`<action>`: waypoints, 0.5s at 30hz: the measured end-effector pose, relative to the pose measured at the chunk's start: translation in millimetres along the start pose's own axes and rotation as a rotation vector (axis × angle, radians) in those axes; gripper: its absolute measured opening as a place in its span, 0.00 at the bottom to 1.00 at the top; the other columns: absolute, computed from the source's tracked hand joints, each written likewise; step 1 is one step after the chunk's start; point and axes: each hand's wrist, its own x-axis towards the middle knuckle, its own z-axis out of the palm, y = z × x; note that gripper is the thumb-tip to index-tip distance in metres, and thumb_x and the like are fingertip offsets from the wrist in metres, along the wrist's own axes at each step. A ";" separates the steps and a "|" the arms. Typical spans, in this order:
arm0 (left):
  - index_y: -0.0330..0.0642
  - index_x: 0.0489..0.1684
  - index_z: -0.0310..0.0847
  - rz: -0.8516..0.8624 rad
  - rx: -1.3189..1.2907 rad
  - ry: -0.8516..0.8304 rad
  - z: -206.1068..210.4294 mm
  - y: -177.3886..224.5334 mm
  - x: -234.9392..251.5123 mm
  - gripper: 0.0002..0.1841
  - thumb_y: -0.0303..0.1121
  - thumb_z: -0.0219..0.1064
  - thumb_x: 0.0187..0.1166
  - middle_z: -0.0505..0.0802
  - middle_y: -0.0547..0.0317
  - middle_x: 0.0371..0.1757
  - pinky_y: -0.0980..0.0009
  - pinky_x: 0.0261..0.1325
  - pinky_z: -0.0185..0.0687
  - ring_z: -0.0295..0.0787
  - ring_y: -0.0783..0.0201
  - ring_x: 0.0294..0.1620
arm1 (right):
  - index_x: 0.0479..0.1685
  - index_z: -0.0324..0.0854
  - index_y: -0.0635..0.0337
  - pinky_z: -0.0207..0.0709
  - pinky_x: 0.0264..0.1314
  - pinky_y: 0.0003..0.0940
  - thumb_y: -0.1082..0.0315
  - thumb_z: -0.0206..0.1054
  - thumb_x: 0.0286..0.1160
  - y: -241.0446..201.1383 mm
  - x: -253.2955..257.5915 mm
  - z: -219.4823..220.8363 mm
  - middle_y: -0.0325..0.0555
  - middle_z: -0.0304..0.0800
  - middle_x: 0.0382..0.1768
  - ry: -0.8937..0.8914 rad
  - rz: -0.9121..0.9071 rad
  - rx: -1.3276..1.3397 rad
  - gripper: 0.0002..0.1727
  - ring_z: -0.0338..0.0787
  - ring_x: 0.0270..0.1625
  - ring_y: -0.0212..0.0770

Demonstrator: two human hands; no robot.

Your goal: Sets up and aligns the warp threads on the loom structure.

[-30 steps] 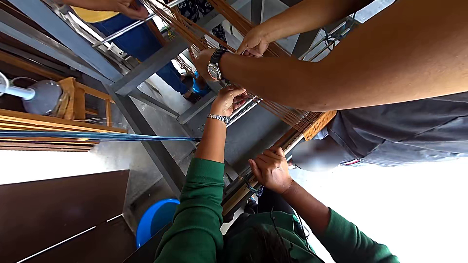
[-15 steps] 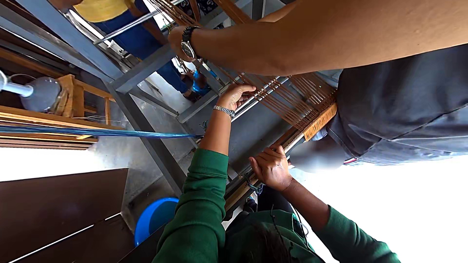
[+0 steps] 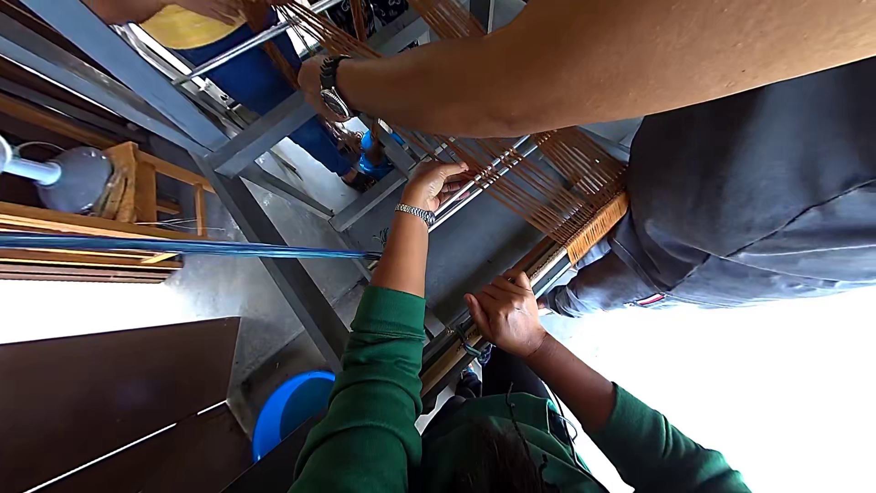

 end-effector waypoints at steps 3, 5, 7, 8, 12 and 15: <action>0.35 0.51 0.84 0.007 -0.042 -0.010 -3.6 -0.6 -3.2 0.11 0.32 0.59 0.88 0.96 0.53 0.43 0.65 0.48 0.93 0.96 0.61 0.41 | 0.10 0.77 0.53 0.72 0.58 0.43 0.53 0.54 0.89 -0.1 -0.2 0.2 0.38 0.76 0.13 0.000 0.000 0.002 0.30 0.80 0.26 0.42; 0.37 0.45 0.80 0.011 -0.067 -0.010 -2.7 -1.5 -4.0 0.10 0.32 0.54 0.87 0.97 0.53 0.43 0.64 0.49 0.93 0.97 0.61 0.42 | 0.10 0.77 0.53 0.72 0.58 0.43 0.53 0.53 0.89 0.1 -0.2 0.3 0.38 0.76 0.13 -0.002 -0.002 0.003 0.30 0.80 0.26 0.43; 0.38 0.45 0.79 0.007 -0.060 -0.009 -0.2 -1.5 -2.2 0.10 0.33 0.53 0.87 0.97 0.53 0.43 0.65 0.47 0.92 0.96 0.62 0.41 | 0.10 0.77 0.53 0.72 0.58 0.43 0.53 0.54 0.89 0.6 -0.3 0.8 0.38 0.77 0.13 0.000 -0.005 0.003 0.30 0.80 0.26 0.43; 0.37 0.47 0.80 0.001 -0.052 -0.008 1.8 -0.7 -0.6 0.11 0.35 0.55 0.88 0.96 0.54 0.42 0.66 0.46 0.92 0.96 0.62 0.40 | 0.10 0.77 0.53 0.72 0.58 0.43 0.53 0.54 0.89 0.7 -0.3 0.6 0.38 0.77 0.13 0.001 -0.006 0.002 0.30 0.80 0.26 0.43; 0.39 0.60 0.83 -0.005 0.011 -0.027 8.5 5.1 7.6 0.18 0.45 0.66 0.86 0.94 0.56 0.43 0.65 0.48 0.91 0.93 0.62 0.42 | 0.10 0.77 0.53 0.72 0.57 0.43 0.53 0.54 0.89 0.5 -0.1 0.8 0.39 0.77 0.13 0.004 -0.007 -0.002 0.30 0.81 0.26 0.43; 0.42 0.59 0.85 -0.001 0.099 0.019 13.0 7.6 11.8 0.17 0.45 0.70 0.83 0.95 0.58 0.43 0.65 0.47 0.89 0.93 0.63 0.42 | 0.10 0.78 0.53 0.72 0.57 0.43 0.52 0.54 0.89 0.4 -0.5 1.1 0.39 0.77 0.13 0.005 -0.004 -0.002 0.30 0.80 0.26 0.43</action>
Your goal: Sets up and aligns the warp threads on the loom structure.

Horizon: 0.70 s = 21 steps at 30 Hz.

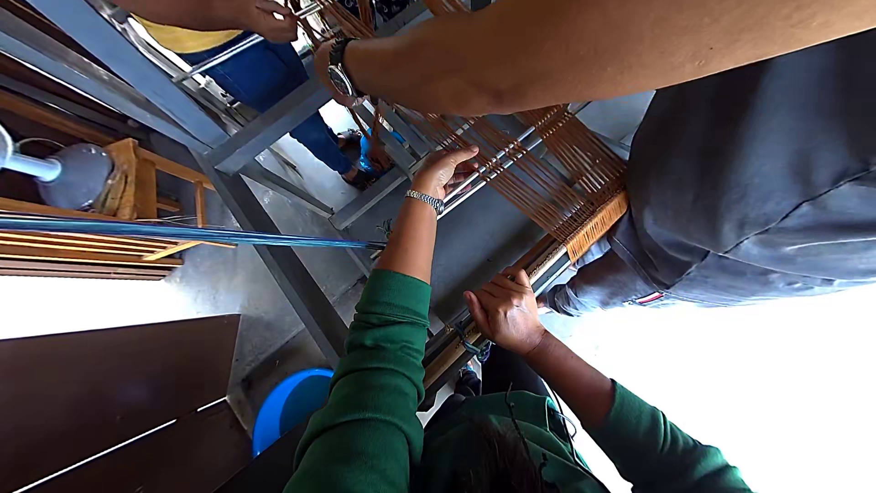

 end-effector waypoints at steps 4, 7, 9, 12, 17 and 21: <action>0.43 0.48 0.85 -0.010 0.038 0.044 0.7 -1.2 -1.5 0.09 0.37 0.64 0.83 0.94 0.59 0.39 0.64 0.43 0.88 0.92 0.64 0.40 | 0.11 0.78 0.54 0.73 0.56 0.43 0.52 0.54 0.88 0.2 0.8 -0.5 0.39 0.77 0.13 -0.001 -0.001 -0.005 0.30 0.81 0.26 0.43; 0.42 0.50 0.82 -0.044 0.004 0.050 -0.4 -4.3 -4.2 0.10 0.37 0.61 0.82 0.92 0.55 0.43 0.62 0.44 0.87 0.91 0.60 0.44 | 0.11 0.78 0.54 0.72 0.56 0.43 0.52 0.54 0.88 0.5 0.0 -0.3 0.39 0.77 0.13 -0.001 -0.004 -0.005 0.30 0.80 0.26 0.43; 0.42 0.51 0.82 -0.055 -0.006 0.053 0.7 -4.5 -4.5 0.11 0.37 0.60 0.82 0.92 0.54 0.45 0.61 0.44 0.88 0.91 0.60 0.44 | 0.11 0.78 0.53 0.72 0.57 0.43 0.52 0.54 0.88 0.6 0.1 -0.5 0.39 0.77 0.13 -0.004 -0.004 -0.006 0.30 0.80 0.26 0.43; 0.41 0.62 0.82 -0.047 -0.058 0.034 4.2 -0.4 -1.0 0.16 0.40 0.63 0.84 0.92 0.51 0.54 0.58 0.52 0.86 0.90 0.57 0.53 | 0.11 0.78 0.53 0.72 0.58 0.43 0.52 0.54 0.89 0.3 0.1 -0.3 0.38 0.77 0.13 -0.007 -0.002 -0.007 0.30 0.80 0.26 0.42; 0.41 0.62 0.81 0.004 -0.133 0.086 9.9 5.3 4.4 0.14 0.36 0.67 0.85 0.92 0.53 0.46 0.65 0.47 0.85 0.89 0.61 0.44 | 0.11 0.79 0.53 0.72 0.58 0.42 0.52 0.55 0.88 0.2 0.3 -0.5 0.38 0.78 0.14 -0.005 0.004 0.001 0.30 0.81 0.26 0.42; 0.42 0.58 0.79 0.042 -0.172 0.166 12.4 1.1 -12.4 0.14 0.42 0.55 0.92 0.88 0.54 0.41 0.67 0.41 0.84 0.86 0.63 0.37 | 0.10 0.79 0.53 0.72 0.58 0.43 0.52 0.54 0.88 0.0 0.3 0.5 0.38 0.77 0.13 0.002 0.007 -0.002 0.30 0.81 0.26 0.42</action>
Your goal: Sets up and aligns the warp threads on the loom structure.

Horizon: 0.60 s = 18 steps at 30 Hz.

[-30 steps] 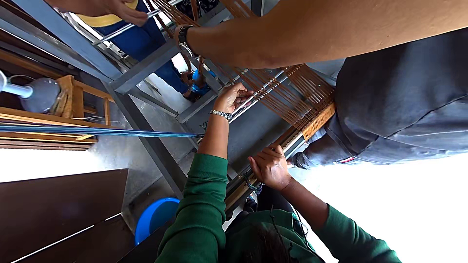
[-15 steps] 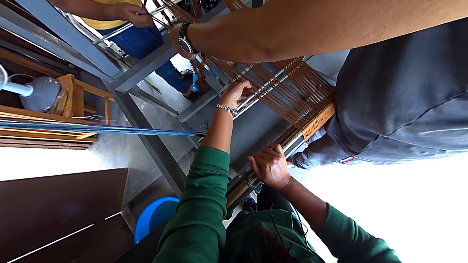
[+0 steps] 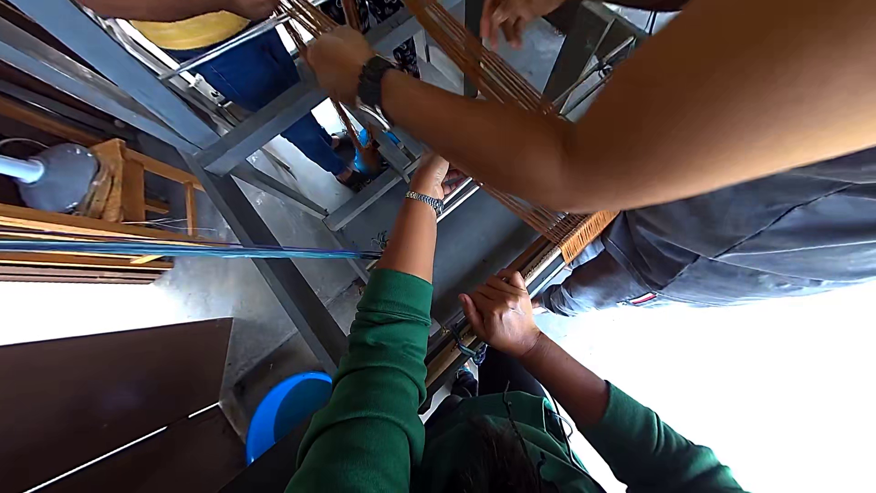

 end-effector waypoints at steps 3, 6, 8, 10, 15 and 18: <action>0.43 0.68 0.77 -0.009 0.002 -0.036 -3.1 -2.8 3.2 0.18 0.43 0.54 0.93 0.89 0.52 0.53 0.61 0.51 0.82 0.86 0.59 0.49 | 0.11 0.80 0.53 0.72 0.58 0.43 0.53 0.54 0.88 -0.3 -0.2 -0.4 0.38 0.79 0.14 -0.007 -0.001 -0.002 0.30 0.81 0.26 0.42; 0.46 0.68 0.76 -0.024 -0.032 -0.063 0.6 2.4 8.7 0.16 0.42 0.56 0.92 0.87 0.53 0.53 0.62 0.52 0.84 0.85 0.60 0.50 | 0.12 0.80 0.53 0.73 0.59 0.43 0.52 0.54 0.89 0.3 -0.5 0.0 0.38 0.80 0.14 -0.009 -0.005 -0.006 0.30 0.82 0.27 0.42; 0.50 0.68 0.78 0.029 -0.056 -0.132 -1.4 -6.6 36.2 0.21 0.52 0.52 0.92 0.89 0.54 0.53 0.58 0.51 0.87 0.88 0.57 0.52 | 0.11 0.79 0.52 0.73 0.58 0.43 0.52 0.54 0.88 0.7 -0.6 0.4 0.38 0.79 0.14 -0.007 -0.009 -0.014 0.30 0.82 0.27 0.42; 0.45 0.67 0.80 0.122 -0.100 -0.153 -10.0 -22.4 66.3 0.22 0.51 0.57 0.89 0.92 0.51 0.52 0.53 0.49 0.89 0.91 0.54 0.52 | 0.11 0.78 0.53 0.73 0.57 0.43 0.52 0.55 0.88 0.2 0.2 0.2 0.38 0.79 0.14 0.007 -0.005 -0.009 0.30 0.82 0.26 0.41; 0.44 0.59 0.82 0.050 -0.218 0.063 -18.1 5.1 41.3 0.12 0.39 0.65 0.87 0.90 0.60 0.44 0.64 0.49 0.83 0.87 0.64 0.44 | 0.11 0.79 0.56 0.72 0.58 0.43 0.54 0.55 0.88 -4.6 8.1 -8.4 0.42 0.79 0.14 -0.055 0.021 0.013 0.29 0.81 0.26 0.44; 0.45 0.61 0.85 0.065 -0.198 0.077 -28.0 10.8 46.9 0.14 0.42 0.67 0.86 0.92 0.58 0.48 0.65 0.50 0.83 0.88 0.64 0.48 | 0.11 0.77 0.56 0.73 0.59 0.44 0.54 0.53 0.89 -3.3 7.9 -8.2 0.42 0.77 0.14 -0.070 0.003 0.019 0.30 0.81 0.26 0.45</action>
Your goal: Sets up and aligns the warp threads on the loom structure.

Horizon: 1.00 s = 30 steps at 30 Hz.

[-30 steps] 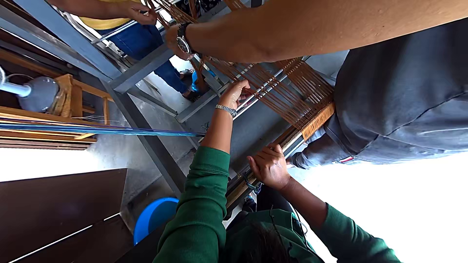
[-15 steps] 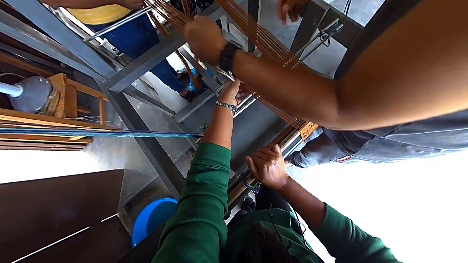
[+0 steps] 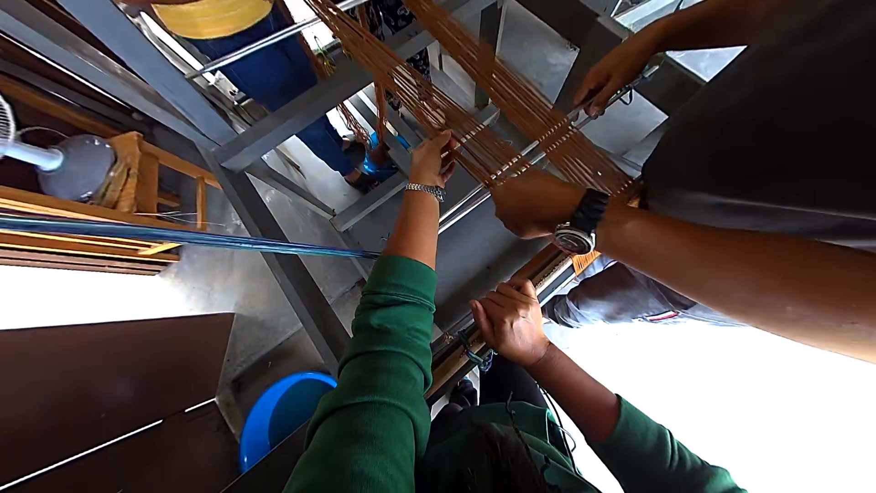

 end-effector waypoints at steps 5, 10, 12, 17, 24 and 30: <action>0.45 0.59 0.85 0.042 0.042 0.030 -8.2 18.6 22.5 0.13 0.42 0.66 0.87 0.87 0.62 0.35 0.73 0.31 0.80 0.83 0.68 0.29 | 0.10 0.77 0.53 0.71 0.58 0.43 0.54 0.54 0.88 2.9 -4.6 6.4 0.39 0.76 0.13 0.059 -0.016 -0.021 0.30 0.79 0.25 0.43; 0.43 0.54 0.80 0.124 -0.015 0.108 -23.4 48.6 57.7 0.11 0.41 0.61 0.89 0.87 0.61 0.35 0.73 0.32 0.80 0.83 0.69 0.29 | 0.10 0.77 0.52 0.72 0.59 0.43 0.53 0.53 0.88 4.0 -6.2 7.8 0.38 0.76 0.13 0.062 -0.017 -0.028 0.30 0.80 0.26 0.41; 0.42 0.71 0.74 0.200 -0.141 0.078 -32.1 63.4 70.5 0.15 0.35 0.58 0.91 0.90 0.54 0.56 0.70 0.50 0.86 0.89 0.65 0.48 | 0.11 0.77 0.52 0.72 0.60 0.42 0.53 0.54 0.88 3.6 -6.4 7.4 0.37 0.77 0.13 0.058 -0.017 -0.026 0.30 0.81 0.26 0.41; 0.61 0.97 0.42 0.318 -0.123 0.046 -55.4 90.9 84.4 0.36 0.42 0.58 0.91 0.66 0.49 0.90 0.40 0.74 0.77 0.68 0.45 0.86 | 0.10 0.78 0.52 0.72 0.59 0.42 0.53 0.54 0.88 3.8 -6.5 7.9 0.37 0.77 0.13 0.068 -0.013 -0.024 0.30 0.81 0.26 0.41; 0.51 0.88 0.63 0.212 0.022 0.149 -69.5 80.4 68.3 0.28 0.42 0.58 0.89 0.80 0.48 0.78 0.57 0.60 0.83 0.84 0.54 0.67 | 0.09 0.76 0.52 0.72 0.58 0.42 0.53 0.54 0.88 2.7 -5.1 6.8 0.37 0.76 0.13 0.077 -0.020 -0.024 0.30 0.80 0.25 0.41; 0.51 0.78 0.76 0.002 0.387 -0.116 -53.6 63.1 59.0 0.27 0.55 0.63 0.86 0.93 0.58 0.64 0.64 0.54 0.87 0.93 0.61 0.56 | 0.12 0.79 0.54 0.73 0.61 0.44 0.52 0.52 0.89 -0.8 -0.5 -1.2 0.40 0.81 0.15 0.013 -0.001 -0.011 0.30 0.84 0.28 0.42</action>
